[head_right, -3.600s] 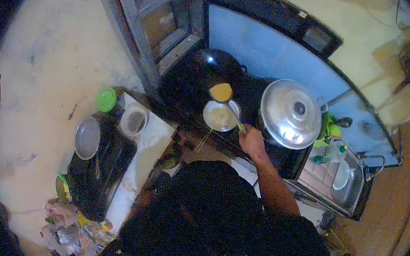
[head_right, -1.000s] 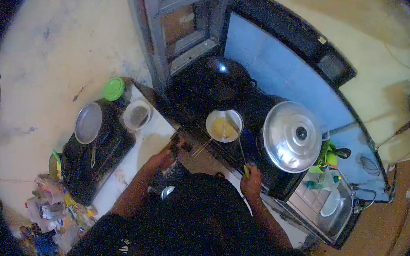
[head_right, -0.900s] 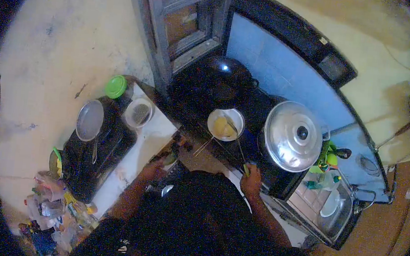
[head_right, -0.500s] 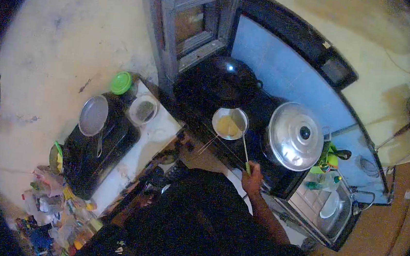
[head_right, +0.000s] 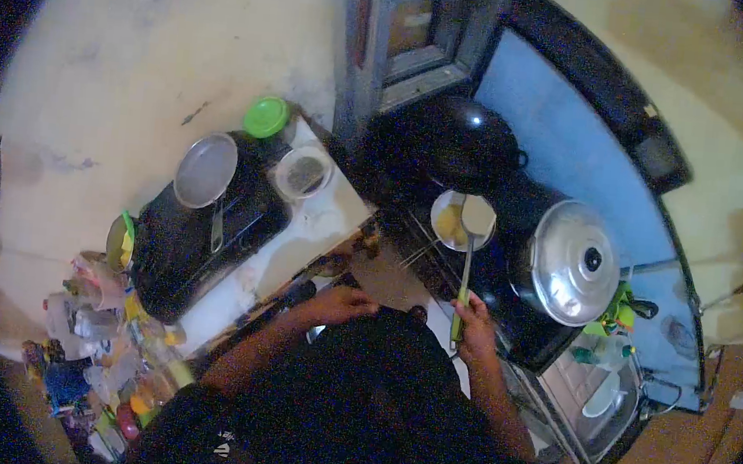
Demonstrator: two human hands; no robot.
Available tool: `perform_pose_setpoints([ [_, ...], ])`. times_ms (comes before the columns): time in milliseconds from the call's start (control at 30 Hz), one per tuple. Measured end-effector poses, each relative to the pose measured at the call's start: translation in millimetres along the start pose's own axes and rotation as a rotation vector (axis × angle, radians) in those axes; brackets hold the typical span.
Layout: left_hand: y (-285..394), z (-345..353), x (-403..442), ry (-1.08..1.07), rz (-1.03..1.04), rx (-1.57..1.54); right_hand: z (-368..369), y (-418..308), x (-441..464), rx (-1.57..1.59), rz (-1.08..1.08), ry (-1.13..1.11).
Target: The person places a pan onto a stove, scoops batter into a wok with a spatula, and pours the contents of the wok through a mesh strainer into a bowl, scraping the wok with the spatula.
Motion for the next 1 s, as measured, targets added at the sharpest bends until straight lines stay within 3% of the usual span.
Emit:
perform_pose_setpoints([
  [67, 66, -3, 6, 0.048, 0.225, -0.149, 35, -1, -7, -0.031, 0.014, -0.082],
  [200, 91, -6, 2, 0.038, 0.175, -0.219, 92, 5, 2, 0.009, -0.003, -0.203],
  [267, 93, -10, -9, 0.070, 0.174, -0.258, 125, 3, -1, 0.037, -0.083, -0.287],
  [333, 45, 0, -2, 0.164, 0.141, -0.319, 141, 18, 7, 0.108, -0.058, -0.281],
  [467, 53, -22, -25, 0.208, 0.009, -0.284, 155, 28, 9, 0.127, -0.116, -0.195],
  [633, 67, -21, -22, 0.144, 0.153, -0.452, 154, 14, -3, 0.054, -0.229, -0.180],
  [767, 90, -20, -14, 0.069, 0.156, -0.344, 115, 0, -6, -0.107, -0.289, -0.025],
  [833, 66, -24, 5, 0.139, 0.145, -0.202, 78, -5, -7, -0.158, -0.353, 0.062],
  [867, 52, -25, 17, 0.173, 0.141, -0.132, 46, -8, -4, -0.557, -0.553, 0.242],
  [1000, 25, -56, 51, 0.356, 0.149, -0.066, 1, -15, -31, -1.034, -0.685, 0.415],
])
Point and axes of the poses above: each hand's wrist, its own x-axis towards the middle knuckle, its own z-axis out of the palm, y = z × x, the point moved 10 cm from there along x, towards the middle knuckle, and after that the axes turned 4 degrees about z, right-handed, at the moved point
